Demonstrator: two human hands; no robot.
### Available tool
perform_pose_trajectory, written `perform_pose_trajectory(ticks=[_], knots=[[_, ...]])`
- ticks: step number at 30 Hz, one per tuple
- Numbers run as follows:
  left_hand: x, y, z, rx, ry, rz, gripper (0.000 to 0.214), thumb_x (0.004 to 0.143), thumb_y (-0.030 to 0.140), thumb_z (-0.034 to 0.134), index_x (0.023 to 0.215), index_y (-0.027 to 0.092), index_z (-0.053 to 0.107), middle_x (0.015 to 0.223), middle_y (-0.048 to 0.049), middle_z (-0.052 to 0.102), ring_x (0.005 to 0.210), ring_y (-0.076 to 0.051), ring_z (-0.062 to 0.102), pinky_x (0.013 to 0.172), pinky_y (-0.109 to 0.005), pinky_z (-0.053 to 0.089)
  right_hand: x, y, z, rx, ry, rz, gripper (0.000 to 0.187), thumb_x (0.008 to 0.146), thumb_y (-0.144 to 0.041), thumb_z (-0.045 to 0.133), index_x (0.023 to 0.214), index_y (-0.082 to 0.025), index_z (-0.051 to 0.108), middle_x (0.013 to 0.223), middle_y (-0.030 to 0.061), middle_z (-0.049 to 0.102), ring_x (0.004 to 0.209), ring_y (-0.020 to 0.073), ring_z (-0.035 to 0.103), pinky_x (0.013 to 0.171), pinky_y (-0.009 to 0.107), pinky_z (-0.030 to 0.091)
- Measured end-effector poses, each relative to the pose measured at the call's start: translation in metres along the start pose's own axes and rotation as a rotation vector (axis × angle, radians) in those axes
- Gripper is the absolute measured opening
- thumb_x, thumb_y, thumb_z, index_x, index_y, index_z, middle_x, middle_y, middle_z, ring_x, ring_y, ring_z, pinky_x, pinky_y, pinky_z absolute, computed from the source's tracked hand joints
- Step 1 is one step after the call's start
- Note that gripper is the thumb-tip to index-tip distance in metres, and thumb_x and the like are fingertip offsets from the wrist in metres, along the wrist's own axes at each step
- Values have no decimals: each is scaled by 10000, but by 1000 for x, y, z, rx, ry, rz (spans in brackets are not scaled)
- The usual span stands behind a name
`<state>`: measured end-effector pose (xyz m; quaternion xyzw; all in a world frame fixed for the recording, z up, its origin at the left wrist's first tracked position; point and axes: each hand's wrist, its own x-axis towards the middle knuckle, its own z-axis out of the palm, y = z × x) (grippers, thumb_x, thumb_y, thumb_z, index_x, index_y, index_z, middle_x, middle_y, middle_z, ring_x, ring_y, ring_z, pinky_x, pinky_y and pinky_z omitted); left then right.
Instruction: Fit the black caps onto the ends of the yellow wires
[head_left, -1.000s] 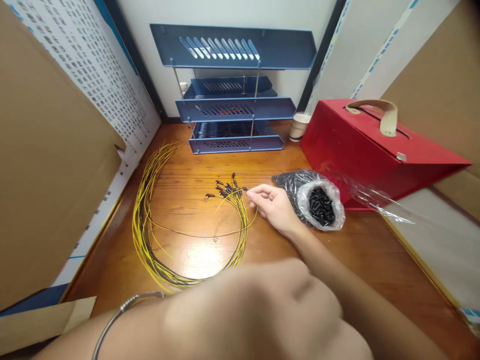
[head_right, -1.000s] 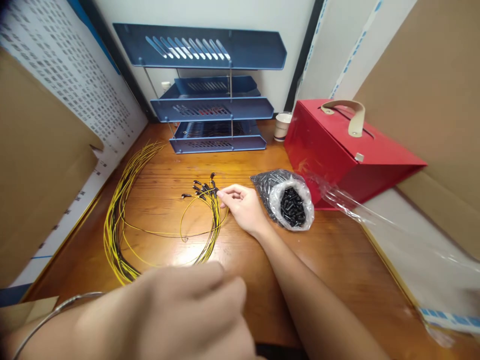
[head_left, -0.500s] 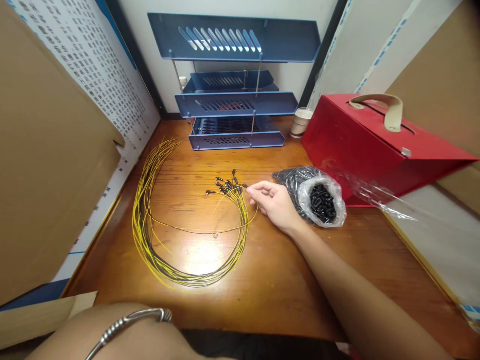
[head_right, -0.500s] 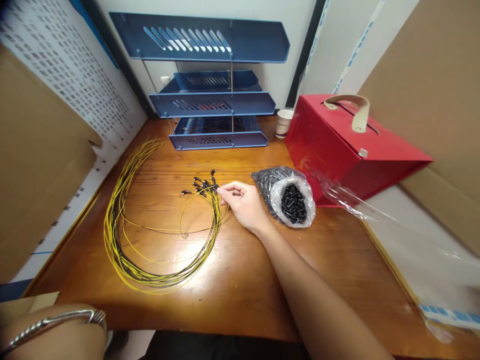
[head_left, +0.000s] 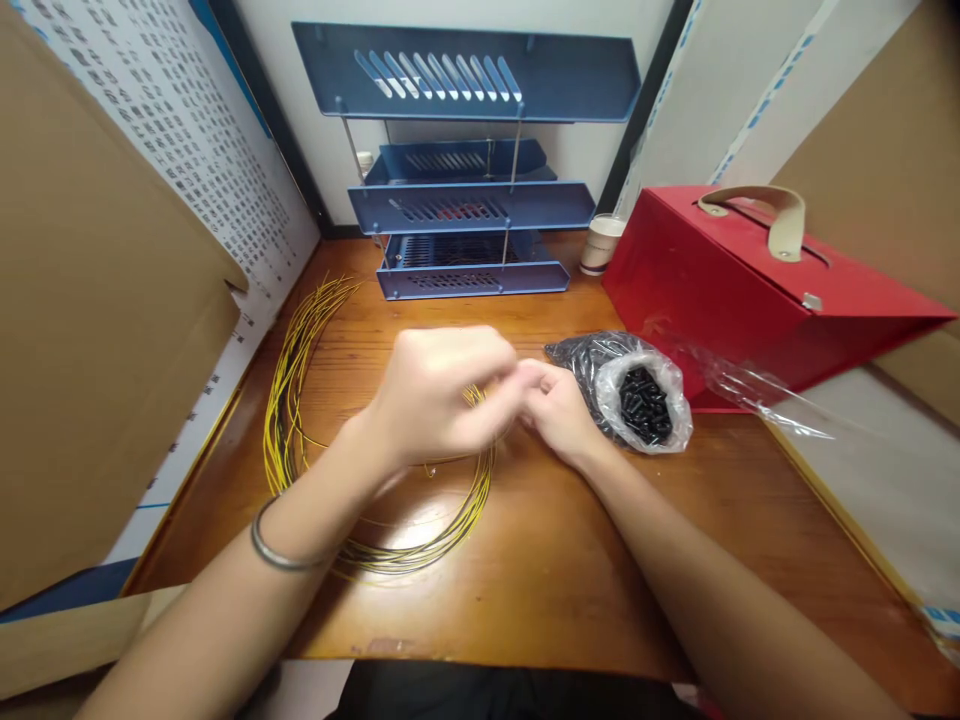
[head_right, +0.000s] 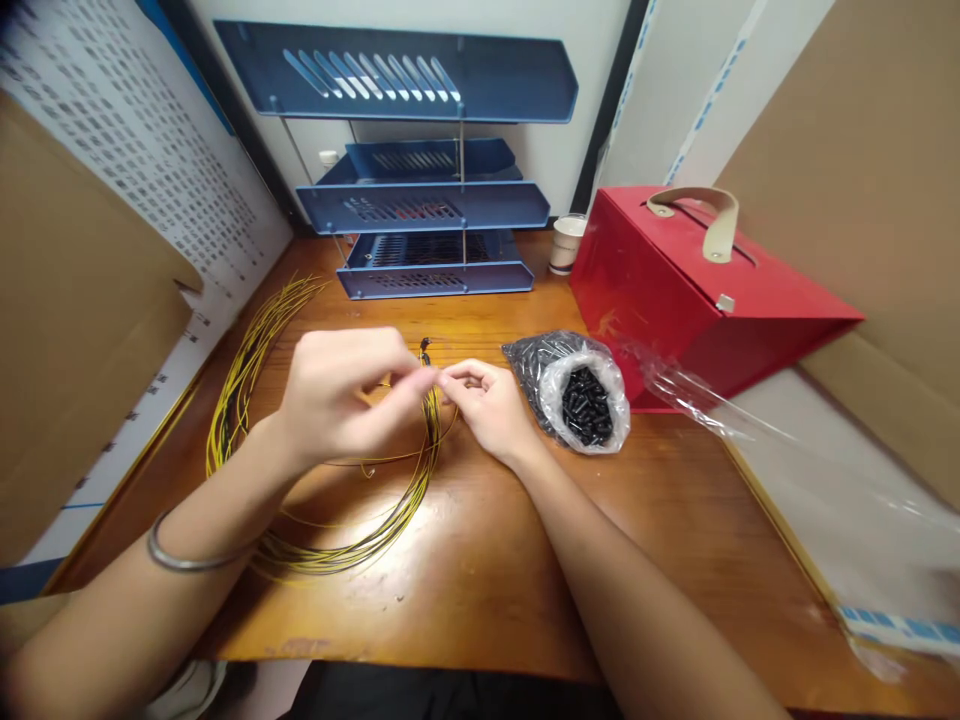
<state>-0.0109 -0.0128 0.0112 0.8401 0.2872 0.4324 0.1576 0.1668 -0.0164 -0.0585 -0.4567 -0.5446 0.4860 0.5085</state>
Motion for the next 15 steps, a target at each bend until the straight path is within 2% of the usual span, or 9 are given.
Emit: perform_pose_trajectory(ticks=[2,4,6,10,13,15], knots=[[15,-19,-2,116,85,-33,276,919,351,607,692,194,624,628,-10,622,555,-124,511,576,-272,402,0,0,-1,52,-9,18,317,764,-476,748,827,-169,698,669,7,648,516,98,503,473,241,363],[5,-34,-1,143,49,-99,144,908,311,627,889,181,684,768,-18,701,552,-108,513,572,-253,406,0,0,-1,111,-9,40,325,751,-480,775,832,-174,700,628,-15,623,440,73,411,419,234,288],[-11,-45,1,137,-35,-126,144,895,293,650,975,178,682,824,-14,723,538,-96,508,573,-242,405,0,1,-2,147,-6,47,330,742,-483,789,822,-176,698,629,-18,625,414,61,379,401,231,257],[-21,-55,10,76,-180,-105,202,904,370,670,904,168,678,724,6,689,525,-91,501,563,-231,381,0,0,-3,159,-12,40,329,734,-479,795,796,-170,699,626,-10,638,409,59,385,399,228,253],[-18,-53,18,33,-151,-123,273,970,379,568,853,164,687,729,-13,699,620,-117,589,635,-233,426,-1,-2,-2,140,-33,35,313,743,-457,792,801,-162,706,627,2,659,424,60,392,411,226,258],[-18,-50,22,-6,-130,-166,319,986,373,530,800,164,684,725,-20,706,649,-128,618,658,-235,444,-2,-2,-2,162,-53,39,317,746,-444,795,874,-167,710,676,11,695,432,60,396,415,223,263]])
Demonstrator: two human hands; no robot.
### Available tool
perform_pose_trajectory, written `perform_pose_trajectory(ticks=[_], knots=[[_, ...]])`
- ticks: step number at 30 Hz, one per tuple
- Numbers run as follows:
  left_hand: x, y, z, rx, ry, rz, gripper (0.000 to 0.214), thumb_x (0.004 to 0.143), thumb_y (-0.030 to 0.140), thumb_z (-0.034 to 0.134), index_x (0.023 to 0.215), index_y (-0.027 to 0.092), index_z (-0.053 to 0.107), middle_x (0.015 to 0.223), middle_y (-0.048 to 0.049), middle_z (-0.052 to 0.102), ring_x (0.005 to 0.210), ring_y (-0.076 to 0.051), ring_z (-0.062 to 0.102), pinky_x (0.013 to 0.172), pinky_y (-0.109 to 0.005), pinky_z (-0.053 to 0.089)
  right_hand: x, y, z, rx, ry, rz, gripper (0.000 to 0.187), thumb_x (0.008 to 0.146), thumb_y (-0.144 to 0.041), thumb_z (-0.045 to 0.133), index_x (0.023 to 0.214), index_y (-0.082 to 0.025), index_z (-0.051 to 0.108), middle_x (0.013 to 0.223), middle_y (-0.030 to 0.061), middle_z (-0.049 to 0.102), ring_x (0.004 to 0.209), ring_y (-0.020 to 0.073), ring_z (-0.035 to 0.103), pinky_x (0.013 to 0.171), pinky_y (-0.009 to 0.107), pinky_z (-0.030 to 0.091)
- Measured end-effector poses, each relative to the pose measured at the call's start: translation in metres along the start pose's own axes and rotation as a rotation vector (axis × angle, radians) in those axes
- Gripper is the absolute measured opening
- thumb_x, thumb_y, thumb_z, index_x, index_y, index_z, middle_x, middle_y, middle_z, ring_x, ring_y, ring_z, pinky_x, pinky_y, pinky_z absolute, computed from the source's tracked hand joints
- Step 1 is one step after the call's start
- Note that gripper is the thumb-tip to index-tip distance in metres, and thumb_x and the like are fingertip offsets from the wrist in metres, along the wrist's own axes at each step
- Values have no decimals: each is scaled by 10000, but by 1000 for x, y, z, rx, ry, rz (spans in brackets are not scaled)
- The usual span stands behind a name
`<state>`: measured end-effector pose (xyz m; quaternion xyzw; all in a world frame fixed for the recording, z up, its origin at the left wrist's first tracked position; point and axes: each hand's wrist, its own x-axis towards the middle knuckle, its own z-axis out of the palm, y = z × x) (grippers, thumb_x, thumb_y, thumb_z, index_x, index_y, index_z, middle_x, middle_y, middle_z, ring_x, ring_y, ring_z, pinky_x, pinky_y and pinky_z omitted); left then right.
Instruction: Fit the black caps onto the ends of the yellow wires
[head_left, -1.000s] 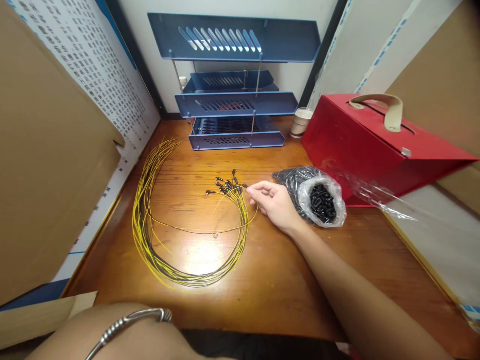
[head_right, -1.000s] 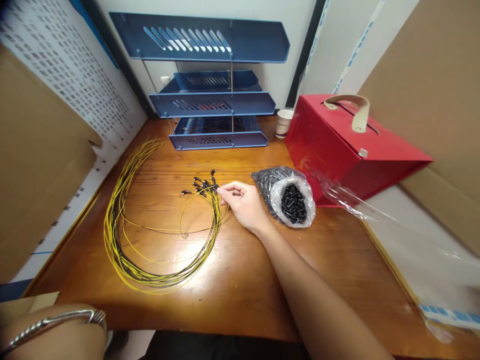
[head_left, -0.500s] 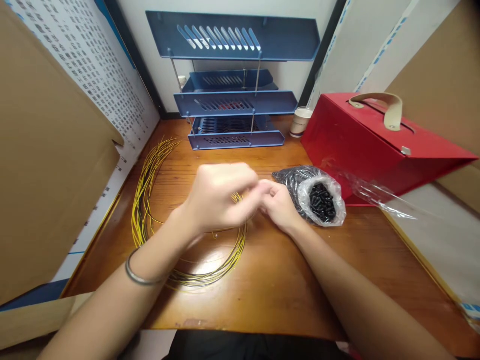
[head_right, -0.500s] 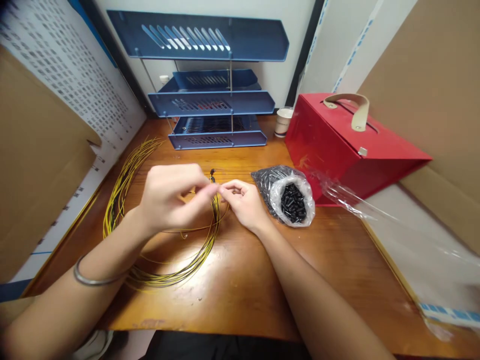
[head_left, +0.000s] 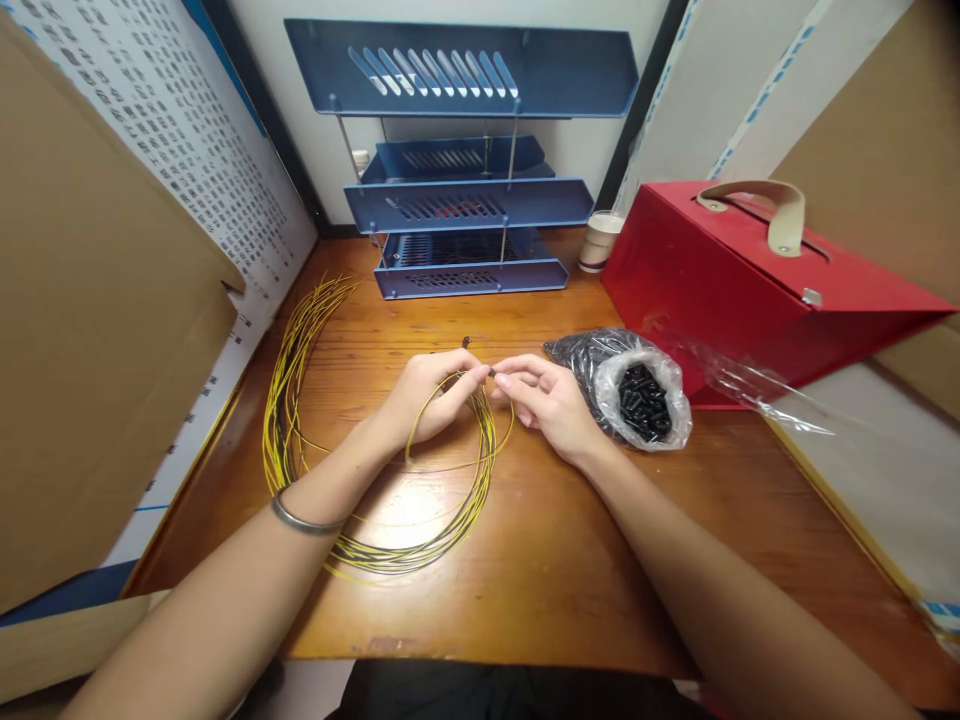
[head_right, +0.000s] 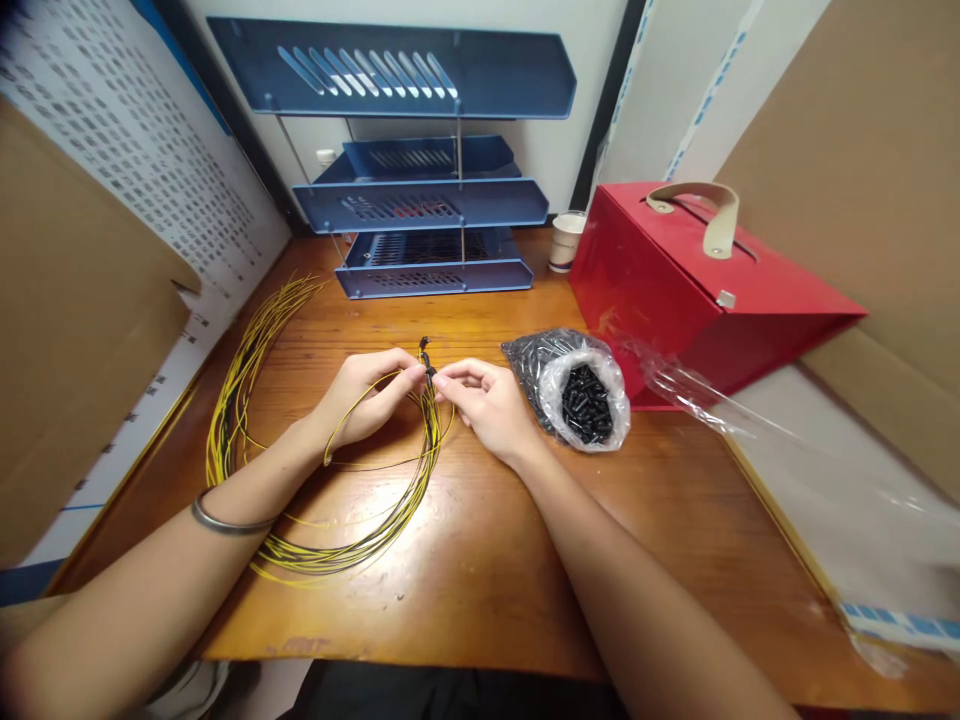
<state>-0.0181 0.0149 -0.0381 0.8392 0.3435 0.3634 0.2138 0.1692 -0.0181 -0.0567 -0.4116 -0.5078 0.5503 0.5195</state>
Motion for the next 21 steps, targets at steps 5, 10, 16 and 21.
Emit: perform_pose_trajectory(ticks=[5,10,16,21], knots=[[-3,3,2,-98,-42,-60,359,977,407,545,755,165,690,690,-17,706,617,-126,607,643,-236,445,-1,0,0,4,-48,-21,312,764,-390,787,995,-183,756,756,18,730,455,58,402,429,224,279],[1,-9,-1,-214,146,-200,427,957,473,569,667,163,615,617,-14,634,583,-117,551,619,-241,434,-1,1,-1,-34,-36,4,308,752,-367,797,985,-166,796,739,27,727,460,49,378,430,221,247],[4,-12,-1,-391,283,-298,418,926,531,606,714,171,600,603,4,603,561,-104,532,606,-235,446,1,2,0,24,4,31,364,718,-393,819,986,-150,780,736,38,738,443,49,392,420,218,259],[1,-1,-1,-327,-30,-236,348,910,463,654,756,154,687,713,-26,697,658,-126,609,667,-238,471,1,2,1,24,-25,21,334,721,-375,819,966,-151,785,732,39,738,445,52,395,424,223,264]])
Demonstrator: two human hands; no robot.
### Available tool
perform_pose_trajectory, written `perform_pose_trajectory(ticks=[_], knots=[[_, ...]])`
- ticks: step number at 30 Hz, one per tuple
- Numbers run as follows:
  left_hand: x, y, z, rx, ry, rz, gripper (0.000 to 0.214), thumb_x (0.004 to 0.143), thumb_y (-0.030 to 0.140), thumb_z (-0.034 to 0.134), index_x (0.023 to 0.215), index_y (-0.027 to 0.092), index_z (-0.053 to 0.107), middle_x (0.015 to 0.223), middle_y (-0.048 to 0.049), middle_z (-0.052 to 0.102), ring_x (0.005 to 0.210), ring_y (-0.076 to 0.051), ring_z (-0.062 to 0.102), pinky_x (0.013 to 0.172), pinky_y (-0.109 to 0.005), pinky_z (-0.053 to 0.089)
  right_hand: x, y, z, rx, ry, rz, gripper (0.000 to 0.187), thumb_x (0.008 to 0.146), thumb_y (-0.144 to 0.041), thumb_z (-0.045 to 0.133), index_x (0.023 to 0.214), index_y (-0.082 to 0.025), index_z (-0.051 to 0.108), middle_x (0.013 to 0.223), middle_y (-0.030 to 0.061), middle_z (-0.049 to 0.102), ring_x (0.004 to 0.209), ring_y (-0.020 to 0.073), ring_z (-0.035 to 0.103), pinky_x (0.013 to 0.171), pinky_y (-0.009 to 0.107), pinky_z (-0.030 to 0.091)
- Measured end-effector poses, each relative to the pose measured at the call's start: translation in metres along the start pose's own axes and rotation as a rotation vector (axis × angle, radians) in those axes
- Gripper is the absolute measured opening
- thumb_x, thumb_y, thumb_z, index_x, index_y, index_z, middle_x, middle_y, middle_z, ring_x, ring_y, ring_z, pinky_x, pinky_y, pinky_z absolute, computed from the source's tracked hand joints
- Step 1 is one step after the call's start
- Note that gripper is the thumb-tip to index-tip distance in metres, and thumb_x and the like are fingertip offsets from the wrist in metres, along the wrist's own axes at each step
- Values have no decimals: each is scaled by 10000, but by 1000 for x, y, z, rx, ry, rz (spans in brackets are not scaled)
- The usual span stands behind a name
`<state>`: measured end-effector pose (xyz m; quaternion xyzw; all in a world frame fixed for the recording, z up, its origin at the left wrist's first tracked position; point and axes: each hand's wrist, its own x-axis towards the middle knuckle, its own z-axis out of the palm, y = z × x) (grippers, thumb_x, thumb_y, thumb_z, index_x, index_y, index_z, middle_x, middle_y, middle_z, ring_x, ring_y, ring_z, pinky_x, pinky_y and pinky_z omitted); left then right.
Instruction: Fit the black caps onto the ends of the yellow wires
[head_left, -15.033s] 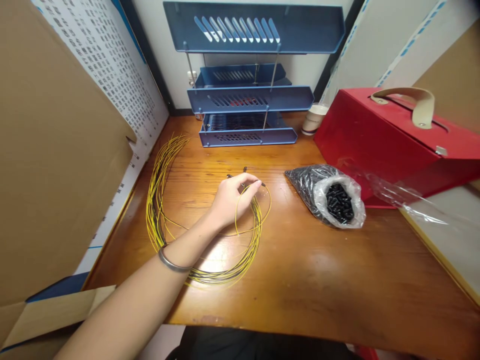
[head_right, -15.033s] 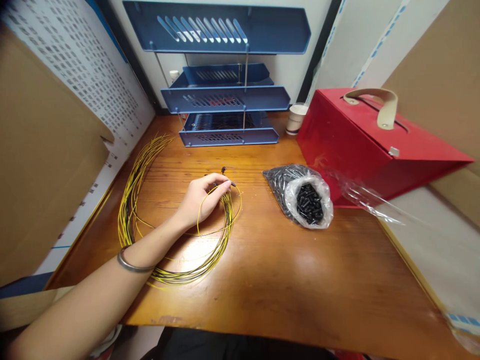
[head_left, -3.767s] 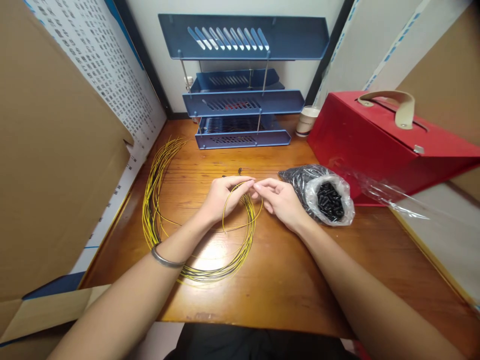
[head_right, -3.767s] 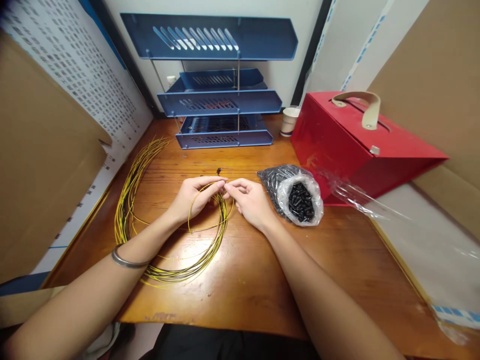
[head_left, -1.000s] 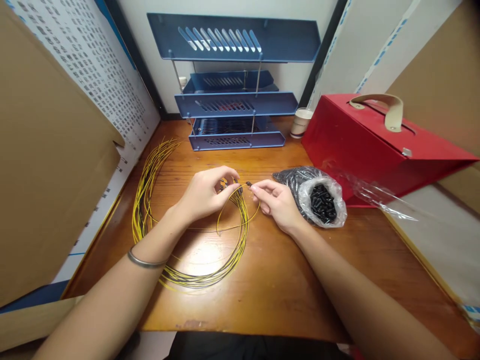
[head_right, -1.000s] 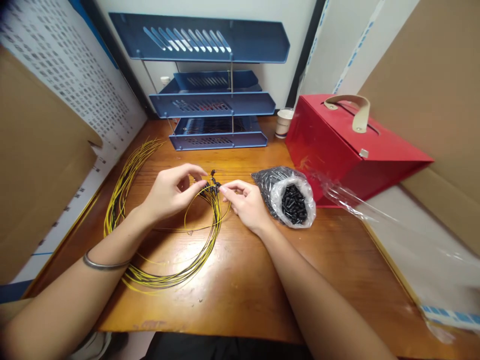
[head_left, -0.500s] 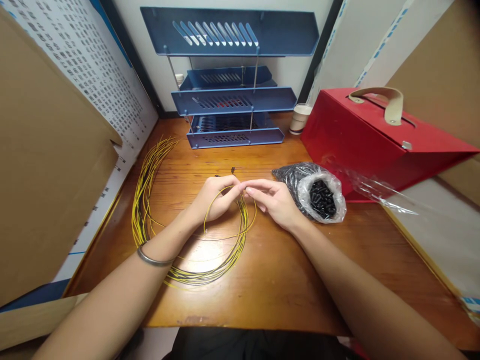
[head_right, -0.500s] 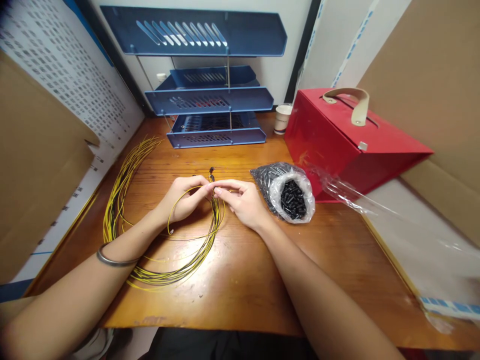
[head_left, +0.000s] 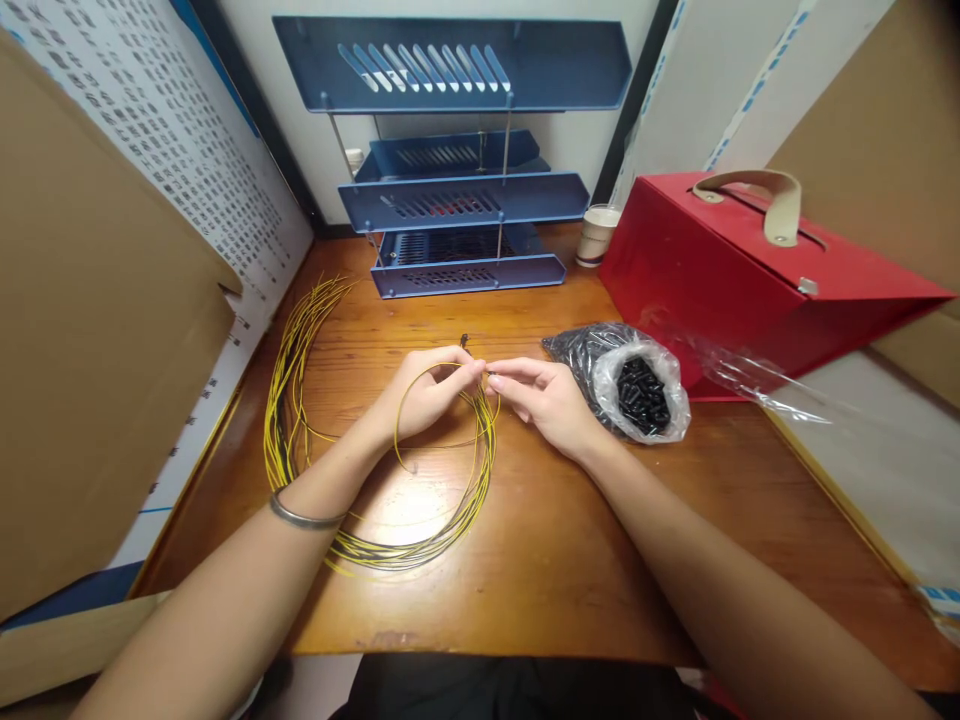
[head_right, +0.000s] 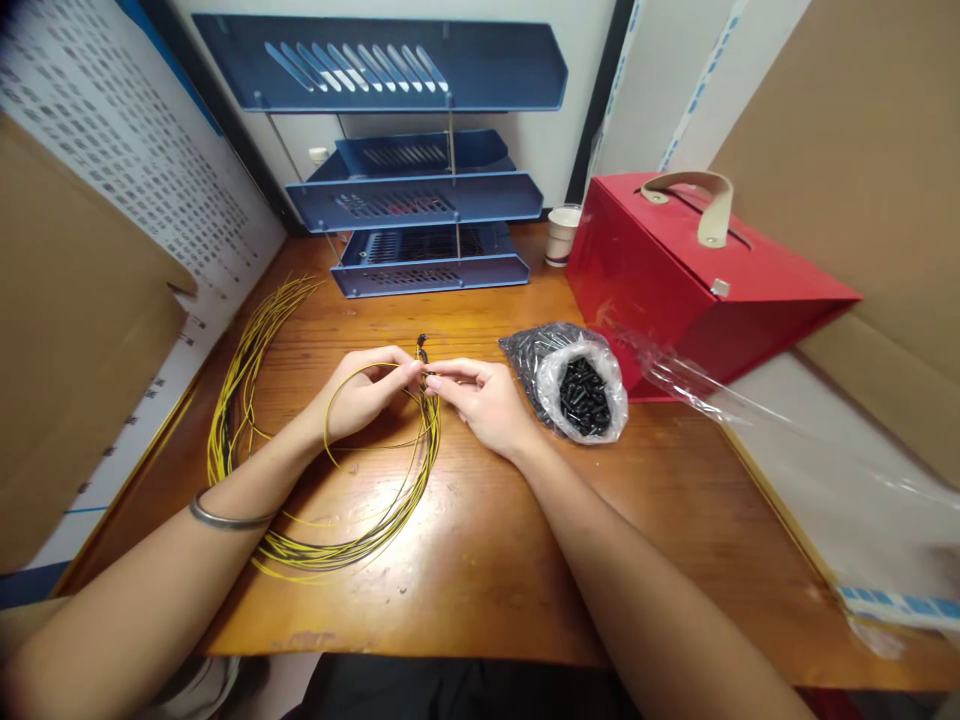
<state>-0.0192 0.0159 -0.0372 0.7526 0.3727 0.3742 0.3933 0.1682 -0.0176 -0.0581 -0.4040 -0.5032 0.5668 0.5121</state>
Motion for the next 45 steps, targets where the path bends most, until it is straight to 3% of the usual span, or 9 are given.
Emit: perform_pose_trajectory(ticks=[8,14,17,24,29,32,38,40,45], knots=[[6,-3,-1,-158,260,-28,413,918,503,623,680,167,594,550,26,558,491,-84,459,531,-226,383,1,3,-4,-9,-50,1,299,721,-367,820,944,-170,788,728,37,729,490,74,484,410,201,308],[1,-1,-2,-17,-59,-44,424,943,506,592,709,158,657,639,-1,646,537,-89,508,580,-222,413,1,3,-5,12,-28,3,371,679,-426,857,924,-162,771,747,48,728,600,137,638,409,201,445],[-2,1,0,0,-112,-41,421,956,486,574,703,160,659,638,-1,637,543,-92,515,562,-218,406,1,3,-5,33,-49,17,386,655,-424,876,905,-153,762,735,46,727,599,145,665,409,198,472],[7,1,2,-278,270,-117,376,897,445,639,653,162,610,539,16,577,402,-60,404,440,-216,335,1,0,-8,88,-103,116,353,662,-354,865,903,-135,729,748,53,724,714,235,755,394,217,541],[13,-3,0,-464,491,-201,375,863,447,693,647,171,560,523,41,541,366,-44,381,379,-193,283,1,-4,-10,131,-148,193,369,636,-336,868,901,-134,707,668,23,695,616,219,744,397,224,563],[11,-4,2,-401,405,-218,416,858,534,686,687,165,595,542,30,574,364,-44,377,379,-198,289,2,-3,-9,118,-137,187,392,646,-353,869,923,-129,704,647,10,683,526,175,703,399,223,563],[-1,1,6,-76,-111,-98,518,937,559,565,620,155,637,573,-8,618,480,-77,472,508,-214,377,3,0,-7,105,-93,119,432,642,-414,884,924,-140,704,702,4,691,484,126,643,370,206,509],[-2,4,7,-49,-133,-81,517,966,533,526,624,162,642,566,-1,610,497,-85,488,536,-219,386,3,-1,-6,102,-89,101,420,647,-412,883,914,-140,706,713,10,694,460,104,603,336,183,423],[1,4,8,-184,24,-130,502,935,543,557,623,161,651,546,-3,594,451,-83,452,491,-236,368,2,-4,-5,94,-107,133,372,694,-370,856,963,-149,723,749,24,716,423,46,492,358,174,264]])
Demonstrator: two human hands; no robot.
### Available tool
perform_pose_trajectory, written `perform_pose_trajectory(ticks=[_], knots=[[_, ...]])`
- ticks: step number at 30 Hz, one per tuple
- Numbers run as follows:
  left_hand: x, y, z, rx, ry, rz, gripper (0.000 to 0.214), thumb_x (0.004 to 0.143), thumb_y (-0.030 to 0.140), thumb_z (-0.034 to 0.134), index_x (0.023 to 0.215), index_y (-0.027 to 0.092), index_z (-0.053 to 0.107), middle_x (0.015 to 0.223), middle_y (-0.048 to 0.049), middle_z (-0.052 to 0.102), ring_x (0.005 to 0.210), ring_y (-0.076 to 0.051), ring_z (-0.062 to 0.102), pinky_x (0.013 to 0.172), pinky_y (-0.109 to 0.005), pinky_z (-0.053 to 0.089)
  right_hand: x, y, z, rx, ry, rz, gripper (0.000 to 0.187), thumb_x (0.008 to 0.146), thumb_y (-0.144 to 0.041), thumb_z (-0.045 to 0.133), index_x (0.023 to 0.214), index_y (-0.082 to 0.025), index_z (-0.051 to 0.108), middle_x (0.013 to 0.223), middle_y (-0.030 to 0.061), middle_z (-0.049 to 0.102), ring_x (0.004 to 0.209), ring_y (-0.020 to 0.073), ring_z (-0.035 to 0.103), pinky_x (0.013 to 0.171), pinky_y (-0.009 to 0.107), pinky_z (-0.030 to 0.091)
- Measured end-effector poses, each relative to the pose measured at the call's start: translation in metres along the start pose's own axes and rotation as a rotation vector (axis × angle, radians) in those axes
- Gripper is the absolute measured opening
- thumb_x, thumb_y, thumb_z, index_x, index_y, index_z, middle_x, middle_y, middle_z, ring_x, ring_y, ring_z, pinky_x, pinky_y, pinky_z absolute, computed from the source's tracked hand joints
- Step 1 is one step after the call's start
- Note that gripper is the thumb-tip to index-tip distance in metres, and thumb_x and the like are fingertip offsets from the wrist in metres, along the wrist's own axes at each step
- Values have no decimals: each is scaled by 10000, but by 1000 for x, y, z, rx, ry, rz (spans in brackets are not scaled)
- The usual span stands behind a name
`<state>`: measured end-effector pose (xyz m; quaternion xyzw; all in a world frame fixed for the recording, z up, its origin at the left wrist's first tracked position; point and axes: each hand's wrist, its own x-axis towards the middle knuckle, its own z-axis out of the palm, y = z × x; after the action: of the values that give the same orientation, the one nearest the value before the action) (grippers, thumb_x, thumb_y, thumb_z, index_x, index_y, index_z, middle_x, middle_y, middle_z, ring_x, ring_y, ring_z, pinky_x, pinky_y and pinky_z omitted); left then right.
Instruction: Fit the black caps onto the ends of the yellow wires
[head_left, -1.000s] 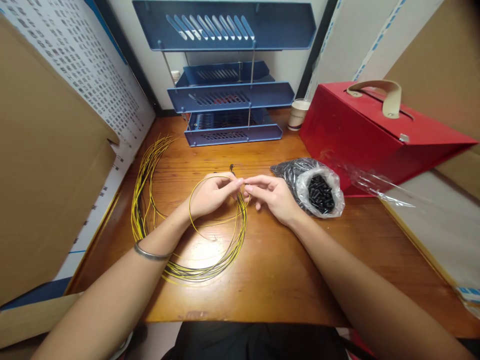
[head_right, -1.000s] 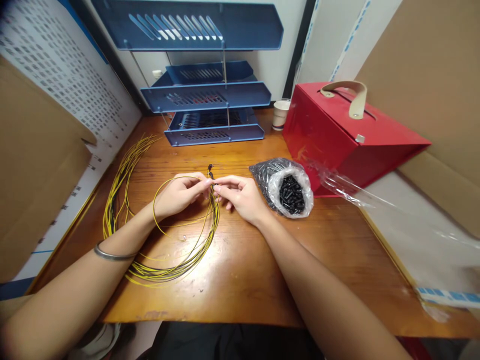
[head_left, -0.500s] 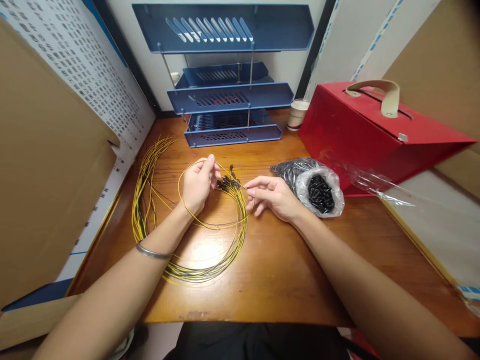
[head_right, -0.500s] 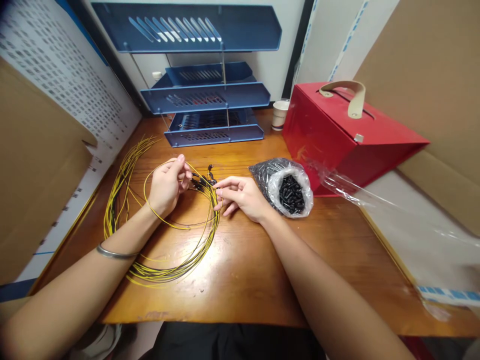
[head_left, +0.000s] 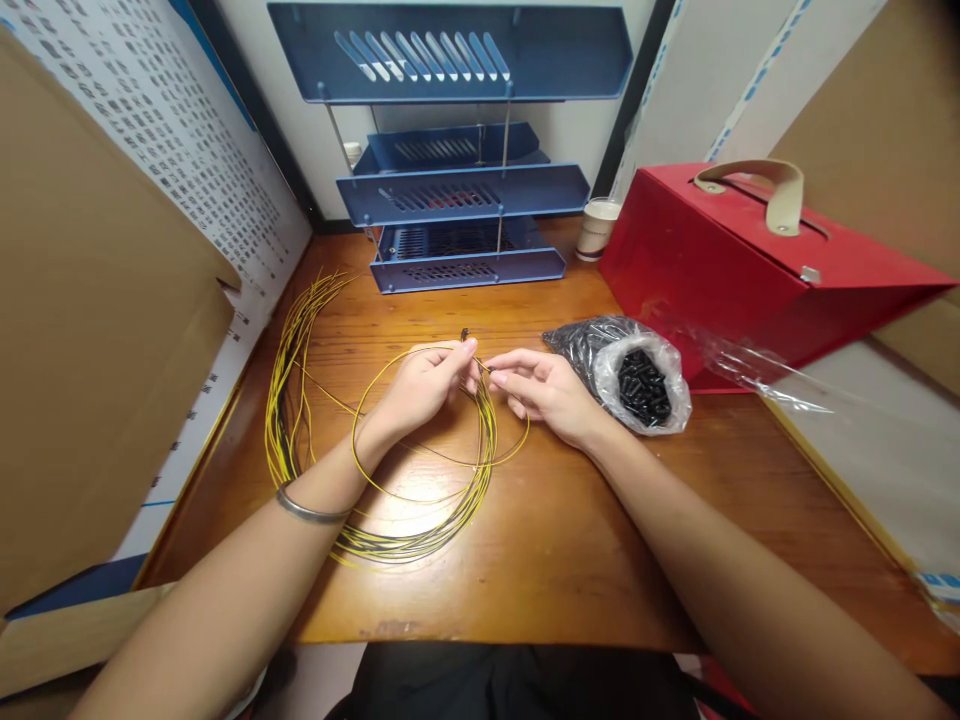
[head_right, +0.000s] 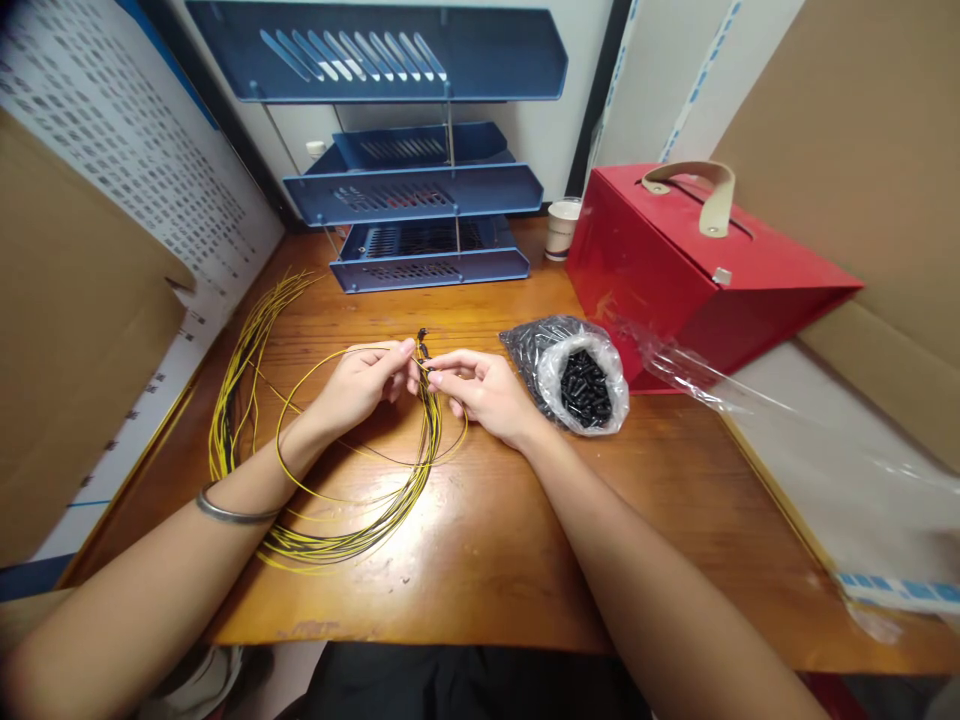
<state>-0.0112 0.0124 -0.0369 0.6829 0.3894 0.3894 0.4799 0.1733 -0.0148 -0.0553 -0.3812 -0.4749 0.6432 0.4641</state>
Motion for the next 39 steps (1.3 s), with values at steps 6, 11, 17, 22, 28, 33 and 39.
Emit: perform_pose_trajectory(ticks=[6,11,17,22,28,33,39], knots=[[9,-6,-1,-182,297,-48,513,884,600,607,603,170,594,514,6,552,399,-72,403,421,-236,326,-1,-1,0,-13,-2,24,356,692,-354,851,946,-146,714,728,17,699,432,52,492,375,185,228],[6,-3,0,-24,204,29,562,922,616,558,585,167,581,512,2,548,441,-81,451,492,-239,386,0,1,0,-32,4,-11,359,705,-373,835,955,-150,707,737,16,689,426,62,503,363,193,224],[3,-5,2,0,46,27,572,904,628,578,558,174,550,510,12,510,467,-85,452,493,-234,376,0,3,-2,-81,-2,-26,356,725,-393,811,969,-155,709,720,18,684,424,68,503,355,194,250],[12,-9,-5,-159,386,-53,562,859,674,606,586,192,506,494,31,468,398,-71,392,407,-224,307,0,2,-1,-88,9,9,333,724,-367,808,963,-156,711,689,12,667,425,62,477,359,188,243],[6,-2,-1,-30,85,-57,585,847,686,618,568,177,546,492,5,539,411,-75,421,444,-231,344,1,4,-2,-62,31,-43,369,721,-409,825,963,-162,697,747,16,683,449,74,533,346,191,291],[2,-1,2,-27,-25,-5,496,860,594,658,623,159,628,496,23,524,439,-73,399,473,-230,343,0,3,0,-66,8,-52,375,720,-412,825,959,-156,693,748,14,681,457,71,528,353,187,293],[11,-7,-4,-153,302,-63,489,856,594,652,627,171,561,522,31,505,390,-55,340,395,-225,261,0,2,0,-97,23,-14,350,734,-393,805,980,-166,703,716,-4,657,420,44,426,369,192,272]])
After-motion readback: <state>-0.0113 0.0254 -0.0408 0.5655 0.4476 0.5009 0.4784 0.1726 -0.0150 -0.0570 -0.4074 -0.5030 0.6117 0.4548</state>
